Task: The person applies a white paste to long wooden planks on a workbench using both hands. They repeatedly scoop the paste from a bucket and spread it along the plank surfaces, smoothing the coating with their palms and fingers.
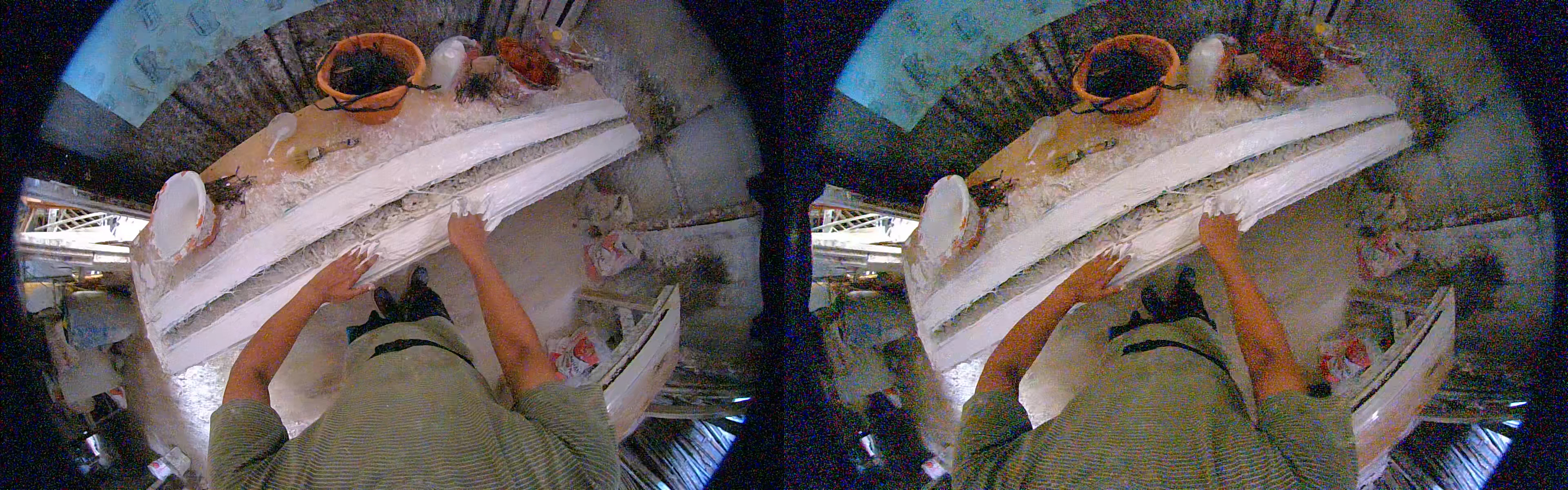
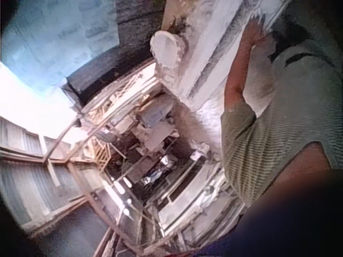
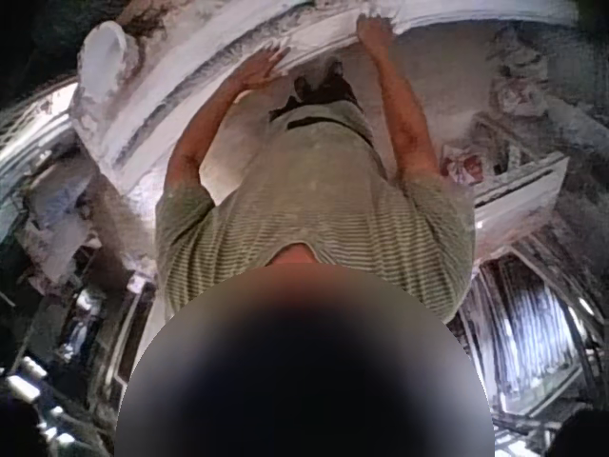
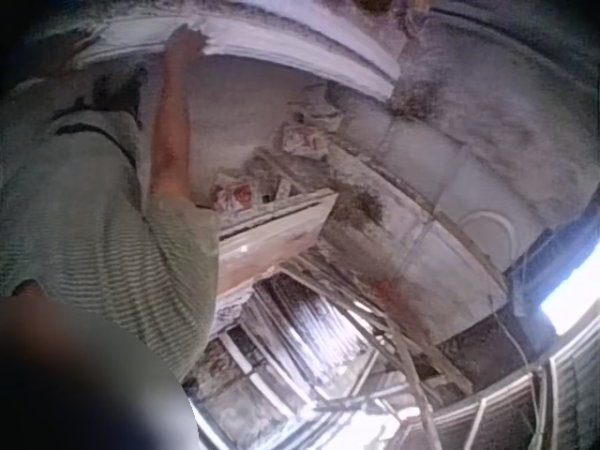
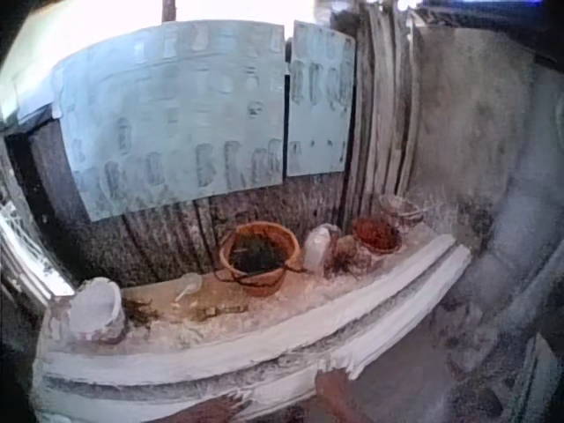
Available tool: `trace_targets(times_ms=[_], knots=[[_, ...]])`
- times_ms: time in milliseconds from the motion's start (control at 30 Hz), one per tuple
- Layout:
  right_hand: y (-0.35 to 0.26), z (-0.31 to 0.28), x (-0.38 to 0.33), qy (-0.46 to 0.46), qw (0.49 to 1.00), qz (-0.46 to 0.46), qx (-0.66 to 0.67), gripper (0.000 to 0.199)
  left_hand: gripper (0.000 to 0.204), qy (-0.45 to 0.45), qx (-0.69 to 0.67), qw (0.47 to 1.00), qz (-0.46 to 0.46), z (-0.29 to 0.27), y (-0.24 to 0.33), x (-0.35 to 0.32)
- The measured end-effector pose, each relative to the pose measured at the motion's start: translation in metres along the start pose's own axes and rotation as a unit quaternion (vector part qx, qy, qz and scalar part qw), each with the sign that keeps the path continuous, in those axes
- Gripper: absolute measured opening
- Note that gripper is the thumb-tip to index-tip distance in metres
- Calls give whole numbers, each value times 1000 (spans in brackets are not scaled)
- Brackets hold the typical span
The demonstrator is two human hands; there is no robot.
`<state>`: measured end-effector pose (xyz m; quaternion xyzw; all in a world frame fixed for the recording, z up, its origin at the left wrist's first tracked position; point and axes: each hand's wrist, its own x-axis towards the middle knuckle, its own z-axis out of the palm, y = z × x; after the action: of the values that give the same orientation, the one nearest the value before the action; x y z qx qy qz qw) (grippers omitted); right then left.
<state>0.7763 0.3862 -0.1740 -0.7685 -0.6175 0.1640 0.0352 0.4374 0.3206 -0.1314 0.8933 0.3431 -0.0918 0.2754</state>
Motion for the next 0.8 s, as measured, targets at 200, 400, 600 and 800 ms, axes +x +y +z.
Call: trace_targets(times_ms=[200, 400, 600, 800], knots=[[-32, 30, -17, -86, 994, -71, -11, 58, 78, 63, 0, 997, 50, 9, -3, 35], [-38, -13, -8, -95, 991, 32, 85, 57, 75, 21, -3, 998, 63, 1, 8, 85], [6, -49, 42, -26, 990, 104, 93, 54, 74, -6, 18, 996, 83, -17, 33, 166], [139, -47, 151, -116, 977, 157, 83, 67, 74, -13, -9, 996, 86, -39, 80, 294]])
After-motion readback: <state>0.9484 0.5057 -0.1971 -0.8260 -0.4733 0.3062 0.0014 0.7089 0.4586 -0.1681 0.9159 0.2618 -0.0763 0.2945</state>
